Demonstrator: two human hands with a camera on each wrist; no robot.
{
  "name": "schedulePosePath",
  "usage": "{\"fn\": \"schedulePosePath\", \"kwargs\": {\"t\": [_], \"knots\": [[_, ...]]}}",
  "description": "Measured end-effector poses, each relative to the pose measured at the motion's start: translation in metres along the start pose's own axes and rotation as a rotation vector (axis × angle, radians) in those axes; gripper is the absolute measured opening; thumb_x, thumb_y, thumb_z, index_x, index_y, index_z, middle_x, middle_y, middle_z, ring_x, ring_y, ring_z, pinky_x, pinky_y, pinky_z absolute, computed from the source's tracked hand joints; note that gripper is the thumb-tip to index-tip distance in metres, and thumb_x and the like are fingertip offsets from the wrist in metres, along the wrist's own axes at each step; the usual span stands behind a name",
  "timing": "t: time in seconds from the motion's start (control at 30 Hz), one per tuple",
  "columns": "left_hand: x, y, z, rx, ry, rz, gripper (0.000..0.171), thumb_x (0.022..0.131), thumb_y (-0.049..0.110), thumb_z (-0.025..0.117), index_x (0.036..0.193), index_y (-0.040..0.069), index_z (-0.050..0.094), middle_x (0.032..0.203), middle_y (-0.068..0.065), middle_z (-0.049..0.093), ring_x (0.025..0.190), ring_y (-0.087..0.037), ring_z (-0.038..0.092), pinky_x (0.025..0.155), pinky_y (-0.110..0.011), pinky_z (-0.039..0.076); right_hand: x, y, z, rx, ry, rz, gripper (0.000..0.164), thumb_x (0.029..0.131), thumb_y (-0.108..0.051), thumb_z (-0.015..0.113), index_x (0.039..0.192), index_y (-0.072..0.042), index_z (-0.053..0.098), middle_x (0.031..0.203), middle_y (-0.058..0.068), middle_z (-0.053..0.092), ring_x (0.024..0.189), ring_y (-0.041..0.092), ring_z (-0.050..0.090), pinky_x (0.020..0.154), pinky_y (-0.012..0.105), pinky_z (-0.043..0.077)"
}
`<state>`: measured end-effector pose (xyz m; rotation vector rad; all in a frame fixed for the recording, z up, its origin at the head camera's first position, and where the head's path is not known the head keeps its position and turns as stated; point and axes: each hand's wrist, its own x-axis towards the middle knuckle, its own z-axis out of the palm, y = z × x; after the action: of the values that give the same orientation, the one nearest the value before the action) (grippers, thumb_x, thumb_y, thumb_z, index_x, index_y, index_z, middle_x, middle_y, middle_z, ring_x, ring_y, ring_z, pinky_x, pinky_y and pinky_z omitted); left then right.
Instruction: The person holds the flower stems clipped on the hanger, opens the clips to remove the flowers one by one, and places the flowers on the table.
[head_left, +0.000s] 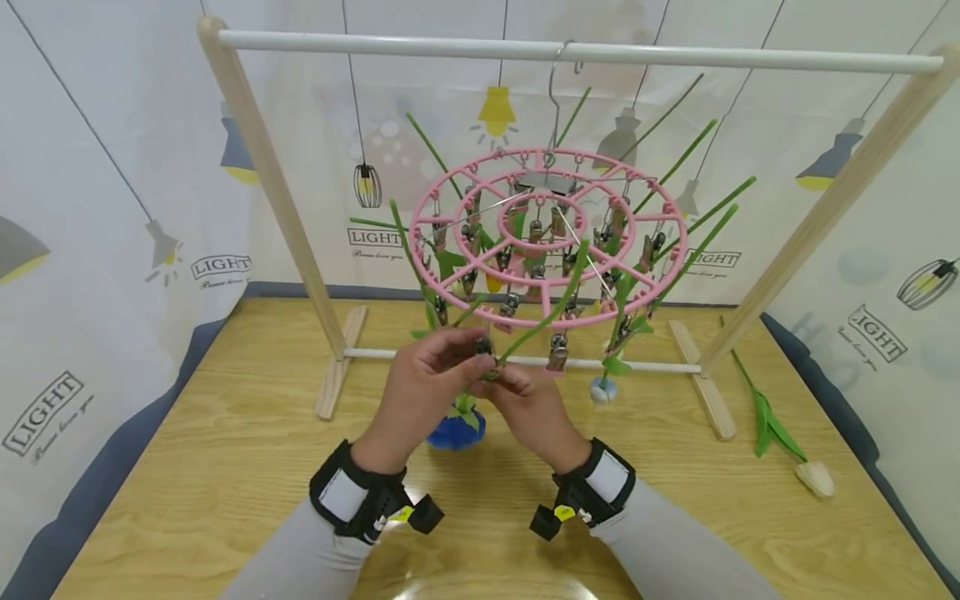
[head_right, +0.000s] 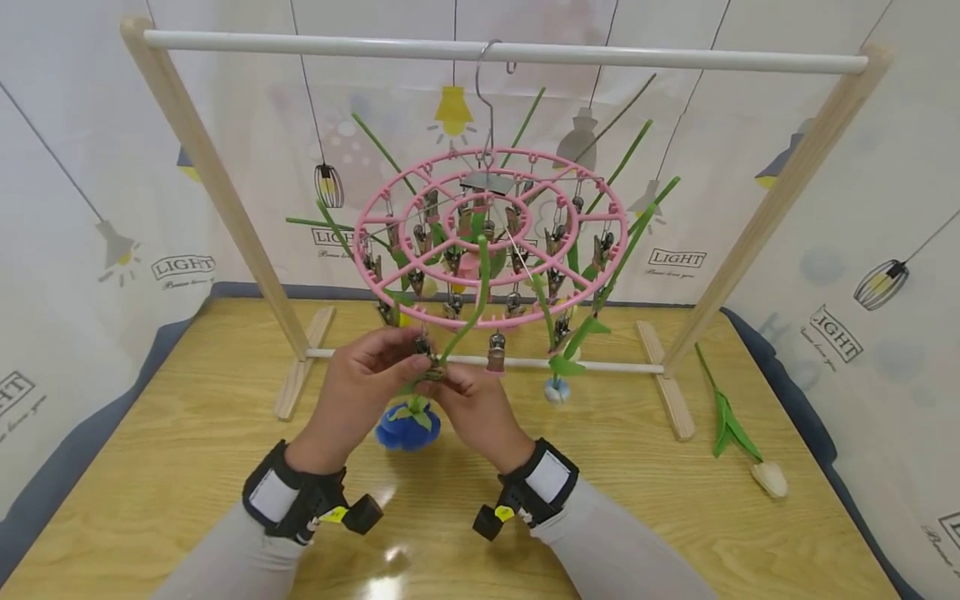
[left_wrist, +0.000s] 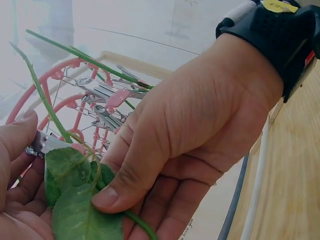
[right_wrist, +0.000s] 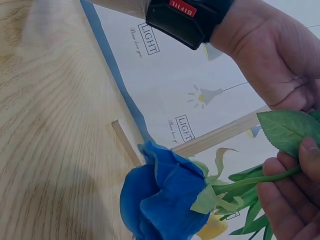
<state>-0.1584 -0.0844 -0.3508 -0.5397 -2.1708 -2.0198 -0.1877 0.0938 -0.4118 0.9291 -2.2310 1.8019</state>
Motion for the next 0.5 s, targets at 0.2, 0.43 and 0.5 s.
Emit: {"fn": "schedulePosePath", "kwargs": {"t": [0.2,0.43,0.5], "knots": [[0.0001,0.0005,0.0003,0.017,-0.018,0.015,0.026,0.098,0.012,0.072,0.123,0.004,0.071,0.123,-0.015,0.073,0.108,-0.015,0.072,0.085,-0.026,0.061,-0.0022,-0.0006,-0.0025,-0.001,-0.012,-0.001,0.020,0.103,-0.009,0.064,0.117,-0.003,0.077,0.098,0.016,0.077,0.056,0.006,0.048,0.068,0.022,0.048],[-0.0004,-0.0029,0.0010,0.020,0.000,0.069,0.024,0.098,0.013,0.073,0.119,0.002,0.071,0.122,-0.016,0.073,0.106,-0.011,0.072,0.086,-0.026,0.060,-0.0022,-0.0021,-0.0014,0.011,-0.012,0.010,0.016,0.101,-0.007,0.066,0.109,-0.001,0.079,0.100,0.016,0.079,0.092,0.008,0.073,0.086,0.029,0.061],[-0.0011,-0.0027,0.0015,0.023,0.010,0.084,0.022,0.099,0.013,0.072,0.118,0.001,0.071,0.120,-0.017,0.073,0.105,-0.011,0.072,0.087,-0.027,0.061,-0.0031,-0.0032,-0.0013,0.002,-0.014,0.030,0.016,0.101,-0.008,0.066,0.107,-0.001,0.079,0.099,0.016,0.078,0.087,0.008,0.072,0.085,0.028,0.060]]}}
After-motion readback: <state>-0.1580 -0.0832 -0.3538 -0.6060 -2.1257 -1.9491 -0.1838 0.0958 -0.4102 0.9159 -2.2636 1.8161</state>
